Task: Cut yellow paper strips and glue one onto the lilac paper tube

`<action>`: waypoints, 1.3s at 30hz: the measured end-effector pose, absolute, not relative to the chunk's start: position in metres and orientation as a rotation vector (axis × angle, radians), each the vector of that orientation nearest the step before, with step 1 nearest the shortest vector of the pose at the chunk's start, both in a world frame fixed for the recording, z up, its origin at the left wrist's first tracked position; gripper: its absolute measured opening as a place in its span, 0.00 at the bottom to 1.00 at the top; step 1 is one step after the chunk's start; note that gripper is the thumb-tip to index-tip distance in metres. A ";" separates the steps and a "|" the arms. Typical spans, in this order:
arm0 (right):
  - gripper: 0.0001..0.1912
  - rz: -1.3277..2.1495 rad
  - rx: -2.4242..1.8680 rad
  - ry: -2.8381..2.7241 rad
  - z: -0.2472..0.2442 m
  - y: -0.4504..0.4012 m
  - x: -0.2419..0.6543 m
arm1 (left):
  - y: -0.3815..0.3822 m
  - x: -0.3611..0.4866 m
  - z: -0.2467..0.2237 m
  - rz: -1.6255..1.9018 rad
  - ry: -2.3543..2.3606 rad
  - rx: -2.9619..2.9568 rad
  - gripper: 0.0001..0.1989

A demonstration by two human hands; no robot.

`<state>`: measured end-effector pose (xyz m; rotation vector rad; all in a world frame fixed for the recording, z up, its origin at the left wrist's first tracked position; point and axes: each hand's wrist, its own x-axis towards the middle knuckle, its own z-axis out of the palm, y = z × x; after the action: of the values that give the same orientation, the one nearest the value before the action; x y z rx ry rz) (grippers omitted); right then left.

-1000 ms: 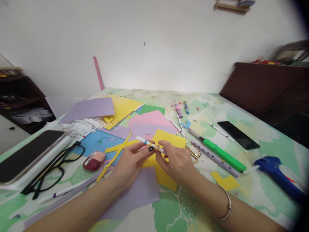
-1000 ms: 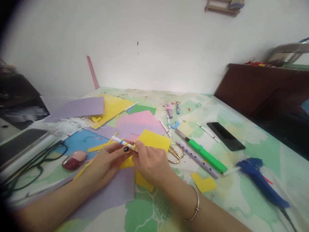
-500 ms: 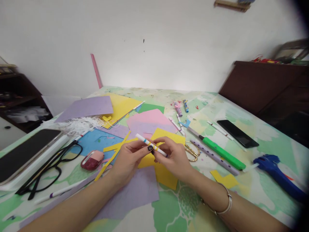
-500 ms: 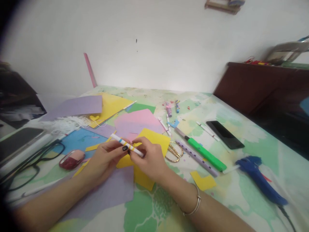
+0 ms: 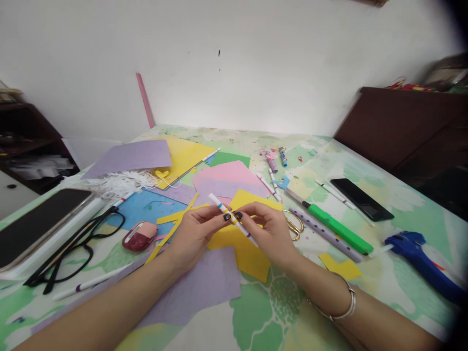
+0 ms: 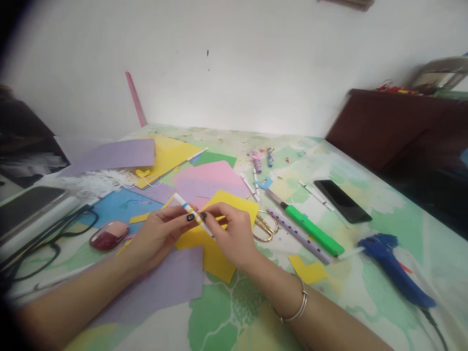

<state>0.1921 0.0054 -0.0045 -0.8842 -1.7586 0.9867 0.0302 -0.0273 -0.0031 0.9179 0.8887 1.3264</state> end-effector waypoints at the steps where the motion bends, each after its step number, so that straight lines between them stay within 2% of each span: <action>1: 0.06 0.986 -0.894 -1.755 -0.005 0.005 0.192 | -0.027 0.030 -0.003 1.330 0.889 0.914 0.07; 12: 0.06 1.149 -1.013 -1.637 0.000 0.002 0.189 | -0.027 0.030 0.000 1.275 0.859 0.934 0.11; 16: 0.07 1.147 -1.005 -1.652 -0.001 0.000 0.190 | -0.026 0.028 -0.002 1.273 0.895 0.968 0.09; 24: 0.07 1.034 -0.962 -1.721 -0.005 -0.007 0.187 | -0.023 0.025 -0.006 1.269 0.984 0.980 0.12; 31: 0.10 1.344 -0.876 -1.506 0.000 -0.005 0.188 | -0.022 0.024 -0.007 1.315 0.938 0.927 0.11; 36: 0.07 1.545 -0.887 -1.323 -0.001 0.000 0.187 | -0.023 0.025 -0.005 1.295 0.917 0.918 0.11; 39: 0.08 1.638 -0.872 -1.227 -0.002 0.002 0.185 | -0.024 0.025 -0.004 1.259 0.934 0.950 0.12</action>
<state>0.1847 0.0016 -0.0022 -0.8725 -1.2267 1.6376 0.0245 -0.0237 -0.0039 0.9502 0.9341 1.2589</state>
